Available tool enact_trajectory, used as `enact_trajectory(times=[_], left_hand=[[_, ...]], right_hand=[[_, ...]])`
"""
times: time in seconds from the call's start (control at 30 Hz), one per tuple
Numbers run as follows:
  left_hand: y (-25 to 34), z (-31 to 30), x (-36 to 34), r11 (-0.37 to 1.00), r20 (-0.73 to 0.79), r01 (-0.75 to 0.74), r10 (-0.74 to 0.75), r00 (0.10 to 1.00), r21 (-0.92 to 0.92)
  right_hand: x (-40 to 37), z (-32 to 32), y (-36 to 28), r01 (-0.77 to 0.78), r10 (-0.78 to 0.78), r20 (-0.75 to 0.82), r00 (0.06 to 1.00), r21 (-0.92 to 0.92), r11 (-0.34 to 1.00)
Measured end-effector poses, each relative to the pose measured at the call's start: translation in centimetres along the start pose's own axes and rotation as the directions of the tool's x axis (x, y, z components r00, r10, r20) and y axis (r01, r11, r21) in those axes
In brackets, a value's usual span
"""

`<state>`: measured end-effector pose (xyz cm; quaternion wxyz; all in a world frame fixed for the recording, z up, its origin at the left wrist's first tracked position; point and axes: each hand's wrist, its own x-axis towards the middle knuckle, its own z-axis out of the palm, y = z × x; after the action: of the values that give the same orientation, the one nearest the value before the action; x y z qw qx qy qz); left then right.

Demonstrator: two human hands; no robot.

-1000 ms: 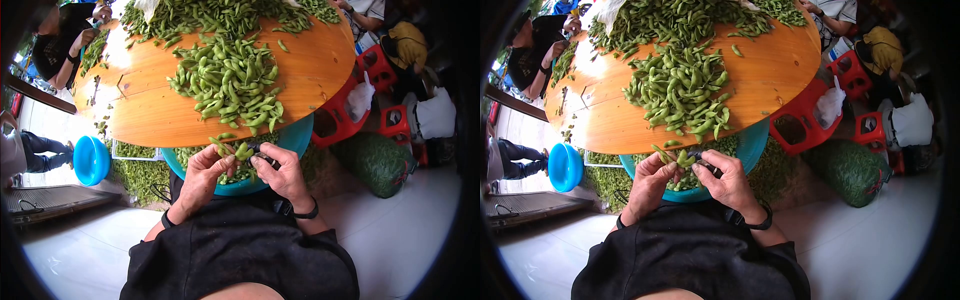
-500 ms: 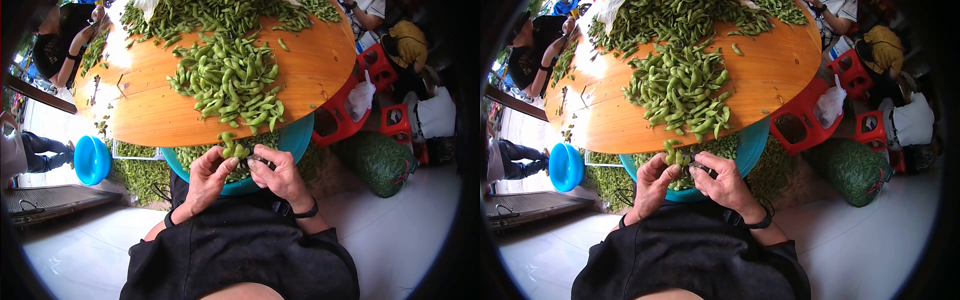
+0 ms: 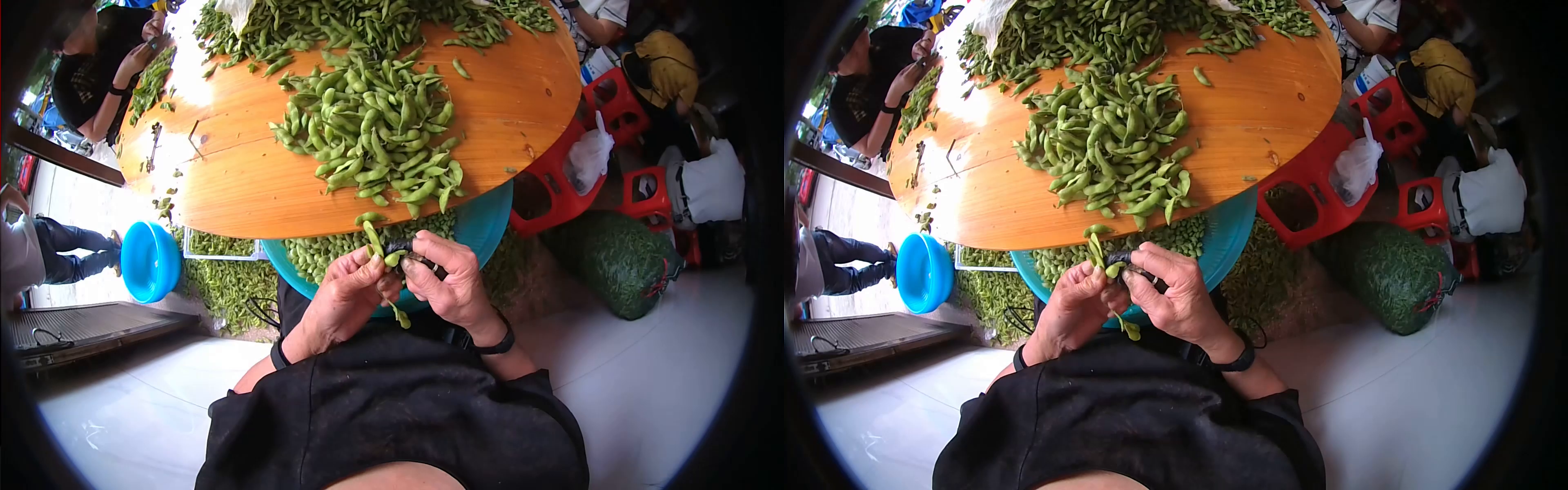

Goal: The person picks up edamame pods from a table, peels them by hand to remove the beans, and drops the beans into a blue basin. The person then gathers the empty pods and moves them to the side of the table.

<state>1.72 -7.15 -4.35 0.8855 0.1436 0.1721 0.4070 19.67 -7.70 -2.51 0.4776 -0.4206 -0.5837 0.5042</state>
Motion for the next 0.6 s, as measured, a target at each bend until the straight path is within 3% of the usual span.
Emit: enact_trajectory(times=[0.07,0.1,0.13,0.17,0.2,0.23,0.3,0.33,0.4,0.6], left_hand=[[0.2,0.8,-0.2,0.939,-0.163,-0.066,0.127,0.978,0.336],[0.1,1.1,-0.3,0.940,-0.163,-0.066,0.127,0.978,0.336],[0.0,1.3,-0.3,0.757,-0.146,-0.169,0.330,0.932,0.632],[-0.1,1.4,-0.4,0.475,-0.063,-0.217,0.506,0.860,0.853],[0.6,0.8,-0.6,0.179,0.052,-0.177,0.544,0.838,0.968],[0.9,0.6,-0.7,0.180,0.051,-0.177,0.544,0.838,0.968],[1.5,0.9,-0.6,-0.014,0.159,-0.174,0.480,0.863,0.985],[1.6,1.3,-0.6,-0.009,0.185,-0.205,0.470,0.863,0.979],[1.7,1.1,-0.5,-0.058,0.224,-0.223,0.466,0.856,0.973],[1.5,0.4,-0.5,-0.115,0.292,-0.270,0.443,0.848,0.956]], right_hand=[[-0.2,0.0,-0.4,-0.048,0.048,-0.002,0.999,0.018,0.999],[-0.3,0.0,-0.7,-0.098,0.098,-0.003,0.995,0.037,0.994],[-0.4,0.0,-1.0,-0.099,0.099,-0.001,0.995,0.037,0.994],[-0.6,0.0,-1.3,-0.144,0.144,0.007,0.990,0.026,0.989],[-0.7,0.0,-1.4,-0.188,0.188,0.014,0.982,0.014,0.982],[-0.8,0.0,-1.3,-0.189,0.189,0.014,0.982,0.013,0.982],[-1.0,0.1,-1.3,-0.189,0.189,0.001,0.982,-0.055,0.980],[-0.9,0.1,-1.4,-0.190,0.190,0.002,0.982,-0.056,0.980],[-0.8,0.3,-1.7,-0.074,0.072,-0.017,0.997,-0.225,0.971],[-0.9,0.5,-1.3,0.001,-0.004,-0.011,1.000,-0.303,0.953]])
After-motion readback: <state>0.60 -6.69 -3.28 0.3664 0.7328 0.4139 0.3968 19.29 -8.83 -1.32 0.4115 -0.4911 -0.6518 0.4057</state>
